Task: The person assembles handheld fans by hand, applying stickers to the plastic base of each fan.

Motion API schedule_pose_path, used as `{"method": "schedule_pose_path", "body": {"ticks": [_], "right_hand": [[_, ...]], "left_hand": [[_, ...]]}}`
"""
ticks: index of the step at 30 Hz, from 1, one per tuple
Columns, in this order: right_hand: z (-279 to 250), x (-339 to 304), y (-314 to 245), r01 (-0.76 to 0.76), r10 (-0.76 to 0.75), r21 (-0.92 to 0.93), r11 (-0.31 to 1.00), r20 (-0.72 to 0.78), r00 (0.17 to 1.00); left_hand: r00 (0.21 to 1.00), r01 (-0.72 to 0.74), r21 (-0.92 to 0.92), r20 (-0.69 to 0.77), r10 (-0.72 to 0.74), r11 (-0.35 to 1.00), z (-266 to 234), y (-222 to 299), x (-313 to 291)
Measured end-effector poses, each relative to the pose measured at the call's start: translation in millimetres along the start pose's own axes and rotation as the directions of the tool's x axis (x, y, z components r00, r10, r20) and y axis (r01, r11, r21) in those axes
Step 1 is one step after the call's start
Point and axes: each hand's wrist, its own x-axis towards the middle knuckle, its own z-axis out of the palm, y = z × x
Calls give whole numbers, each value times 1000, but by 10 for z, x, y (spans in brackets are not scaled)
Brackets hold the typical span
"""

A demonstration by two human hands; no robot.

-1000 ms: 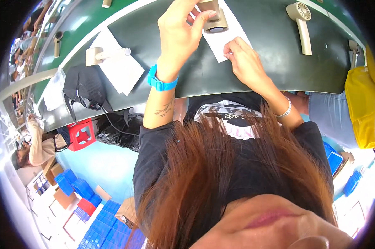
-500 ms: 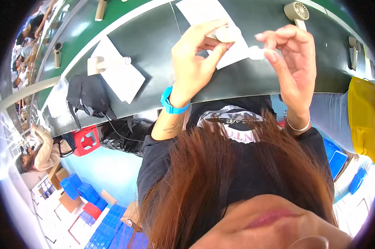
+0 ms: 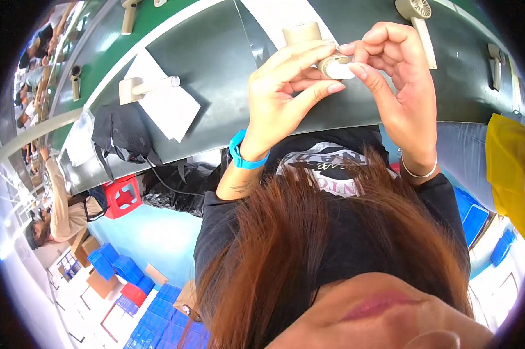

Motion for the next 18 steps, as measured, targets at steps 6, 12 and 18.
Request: {"method": "schedule_pose_path", "body": {"ticks": [6,12,18], "right_hand": [[-1,-1,-18,-14,14,-40,999,-12,1000],[-1,3,-28,-22,22,-62,998,2,1000],[-15,1,-12,-4,5,-71,997,13,1000]], "left_hand": [[1000,-6,5,24,6,1000,-11,-18,5],[999,24,-27,23,-24,999,-9,-11,-5],[999,21,-48,34,-20,999,0,-12,1]]}}
